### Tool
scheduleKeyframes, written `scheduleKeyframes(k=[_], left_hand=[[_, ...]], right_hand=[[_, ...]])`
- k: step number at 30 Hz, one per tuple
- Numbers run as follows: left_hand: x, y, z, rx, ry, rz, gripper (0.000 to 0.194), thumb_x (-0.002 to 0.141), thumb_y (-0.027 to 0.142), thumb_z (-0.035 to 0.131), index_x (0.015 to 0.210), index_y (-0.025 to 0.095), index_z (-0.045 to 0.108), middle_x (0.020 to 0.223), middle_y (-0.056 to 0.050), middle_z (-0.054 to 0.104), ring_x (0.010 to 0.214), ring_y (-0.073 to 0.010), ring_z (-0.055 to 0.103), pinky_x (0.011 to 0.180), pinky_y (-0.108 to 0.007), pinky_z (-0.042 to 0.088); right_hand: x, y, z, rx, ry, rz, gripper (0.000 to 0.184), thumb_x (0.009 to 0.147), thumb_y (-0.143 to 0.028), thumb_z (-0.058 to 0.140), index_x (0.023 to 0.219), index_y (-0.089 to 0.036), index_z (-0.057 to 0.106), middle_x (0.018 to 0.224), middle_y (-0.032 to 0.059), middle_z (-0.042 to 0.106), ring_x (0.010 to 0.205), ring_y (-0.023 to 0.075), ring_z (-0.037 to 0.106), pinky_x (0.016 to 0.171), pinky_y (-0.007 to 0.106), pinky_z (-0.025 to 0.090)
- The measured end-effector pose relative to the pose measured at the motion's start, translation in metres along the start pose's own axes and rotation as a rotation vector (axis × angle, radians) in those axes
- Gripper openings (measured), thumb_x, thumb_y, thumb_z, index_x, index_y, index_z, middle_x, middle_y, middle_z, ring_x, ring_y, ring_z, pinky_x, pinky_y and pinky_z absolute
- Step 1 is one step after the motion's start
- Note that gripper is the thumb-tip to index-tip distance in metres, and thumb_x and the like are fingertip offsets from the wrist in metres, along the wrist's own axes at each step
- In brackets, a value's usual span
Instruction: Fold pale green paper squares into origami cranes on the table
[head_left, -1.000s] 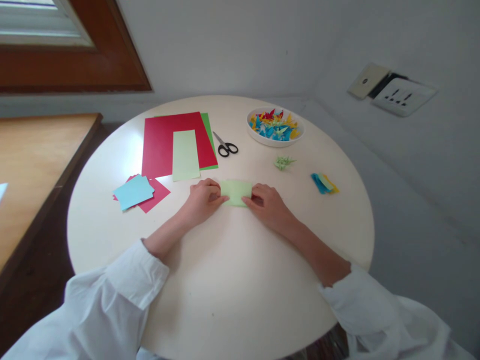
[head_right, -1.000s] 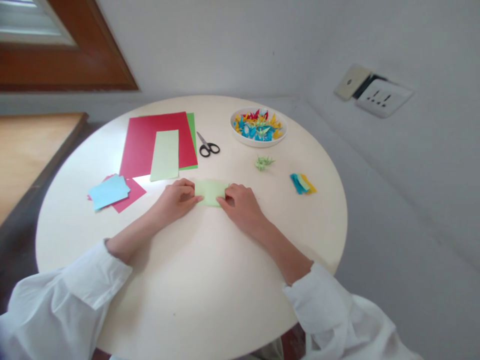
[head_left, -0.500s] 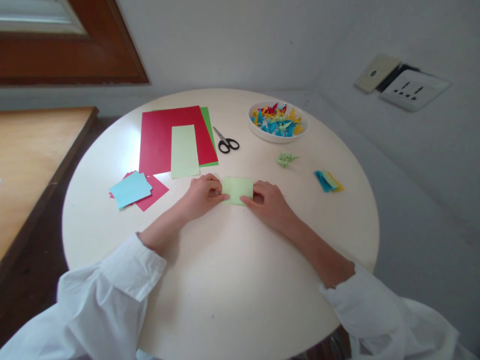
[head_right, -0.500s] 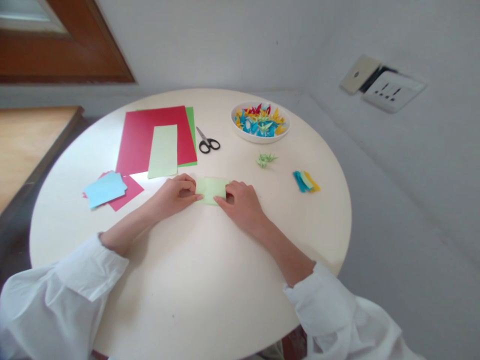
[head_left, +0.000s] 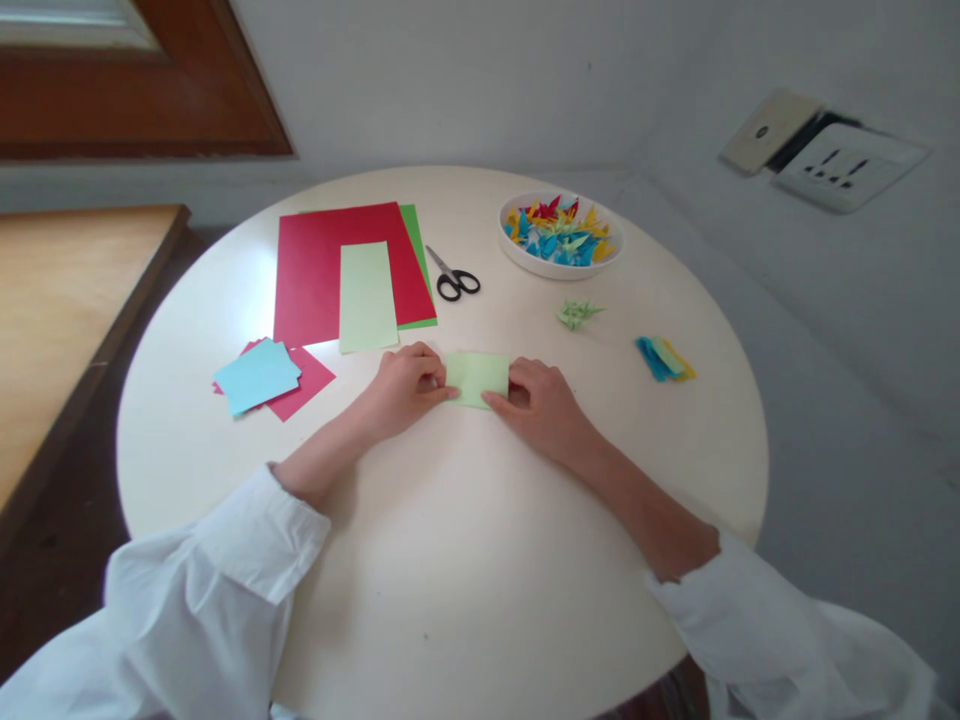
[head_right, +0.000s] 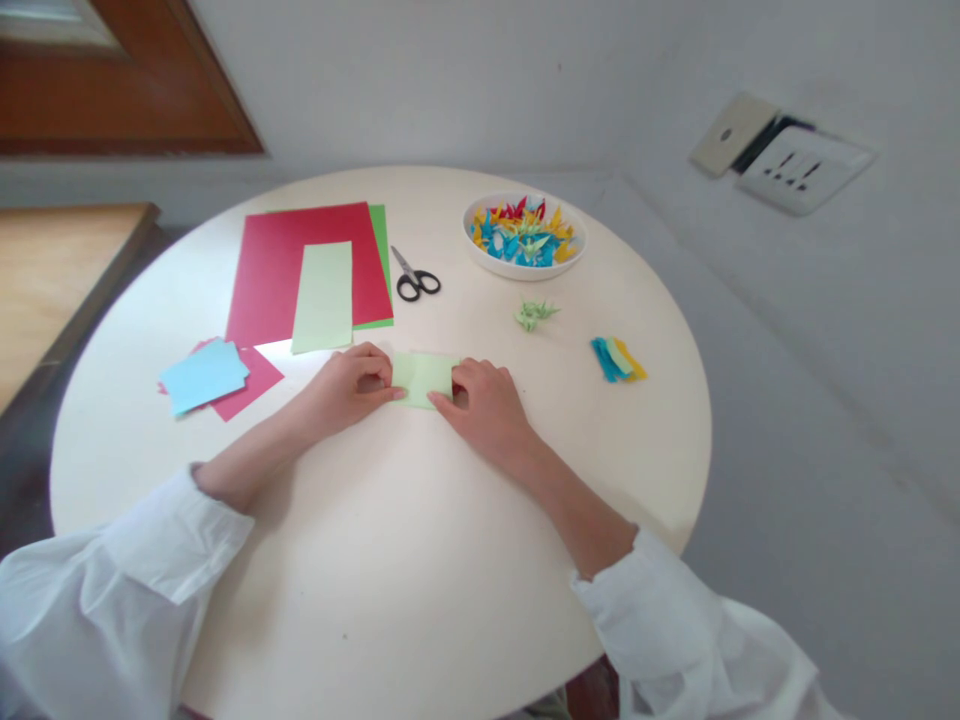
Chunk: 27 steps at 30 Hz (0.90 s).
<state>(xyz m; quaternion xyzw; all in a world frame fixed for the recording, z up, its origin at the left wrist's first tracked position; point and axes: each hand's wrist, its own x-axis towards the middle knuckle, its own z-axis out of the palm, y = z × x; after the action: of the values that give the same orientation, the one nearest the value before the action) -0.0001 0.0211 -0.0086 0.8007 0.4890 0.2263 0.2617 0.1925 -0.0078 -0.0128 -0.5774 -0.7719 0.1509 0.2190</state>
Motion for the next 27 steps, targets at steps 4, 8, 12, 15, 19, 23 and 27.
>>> scheduleKeyframes(k=[4, 8, 12, 15, 19, 23, 27], left_hand=[[-0.001, 0.0, 0.0, 0.029, -0.002, 0.009, 0.018, 0.07, 0.022, 0.064, 0.059, 0.016, 0.053, 0.076, 0.0, 0.054, 0.066, -0.0123, 0.05, 0.068, -0.028, 0.038], [-0.001, 0.001, 0.0, 0.058, 0.0, 0.019, 0.017, 0.071, 0.023, 0.064, 0.06, 0.016, 0.053, 0.074, 0.0, 0.053, 0.066, -0.013, 0.049, 0.067, -0.028, 0.037], [-0.002, 0.001, 0.0, 0.112, 0.032, 0.019, 0.016, 0.071, 0.026, 0.064, 0.067, 0.017, 0.052, 0.07, 0.001, 0.052, 0.065, -0.0136, 0.048, 0.067, -0.029, 0.037], [-0.003, 0.0, 0.001, 0.13, 0.066, 0.04, 0.012, 0.073, 0.025, 0.062, 0.071, 0.018, 0.052, 0.067, 0.002, 0.051, 0.063, -0.0135, 0.047, 0.064, -0.028, 0.038], [-0.013, 0.003, -0.001, 0.123, 0.119, 0.154, 0.012, 0.08, 0.018, 0.049, 0.082, 0.017, 0.06, 0.083, -0.004, 0.057, 0.074, -0.0148, 0.054, 0.067, -0.028, 0.044], [-0.029, 0.014, 0.0, 0.29, 0.075, 0.337, 0.027, 0.082, 0.01, 0.039, 0.09, 0.015, 0.064, 0.095, -0.008, 0.062, 0.087, -0.0194, 0.057, 0.08, -0.035, 0.046], [-0.039, 0.024, 0.005, 0.398, -0.012, 0.38, 0.029, 0.082, 0.009, 0.039, 0.098, 0.014, 0.062, 0.101, -0.011, 0.062, 0.094, -0.022, 0.057, 0.085, -0.039, 0.047]], right_hand=[[0.0, 0.0, 0.001, -0.01, 0.01, -0.002, 0.026, 0.074, -0.028, 0.06, 0.059, -0.021, 0.04, 0.065, 0.001, 0.051, 0.064, 0.0159, 0.043, 0.061, 0.029, 0.03], [0.0, 0.0, 0.001, -0.013, 0.012, -0.003, 0.026, 0.074, -0.028, 0.06, 0.059, -0.021, 0.04, 0.064, 0.0005, 0.05, 0.063, 0.0157, 0.043, 0.061, 0.029, 0.03], [0.0, 0.0, 0.001, -0.021, 0.01, 0.011, 0.028, 0.074, -0.028, 0.06, 0.058, -0.021, 0.038, 0.064, 0.0007, 0.05, 0.063, 0.0161, 0.043, 0.061, 0.029, 0.03], [0.0, 0.001, 0.002, -0.014, 0.019, -0.004, 0.028, 0.074, -0.029, 0.059, 0.058, -0.021, 0.039, 0.064, 0.0007, 0.05, 0.062, 0.0157, 0.042, 0.061, 0.029, 0.03], [-0.001, 0.001, 0.001, -0.016, 0.013, -0.013, 0.026, 0.075, -0.029, 0.059, 0.059, -0.021, 0.041, 0.065, 0.0011, 0.052, 0.064, 0.016, 0.043, 0.062, 0.029, 0.03], [-0.001, 0.0, 0.002, -0.038, 0.009, 0.008, 0.023, 0.075, -0.03, 0.058, 0.061, -0.02, 0.044, 0.068, 0.0018, 0.054, 0.067, 0.017, 0.046, 0.065, 0.03, 0.03], [-0.002, 0.0, 0.003, -0.049, 0.029, 0.01, 0.022, 0.076, -0.031, 0.058, 0.061, -0.02, 0.044, 0.069, 0.0022, 0.055, 0.068, 0.0175, 0.047, 0.065, 0.03, 0.03]])
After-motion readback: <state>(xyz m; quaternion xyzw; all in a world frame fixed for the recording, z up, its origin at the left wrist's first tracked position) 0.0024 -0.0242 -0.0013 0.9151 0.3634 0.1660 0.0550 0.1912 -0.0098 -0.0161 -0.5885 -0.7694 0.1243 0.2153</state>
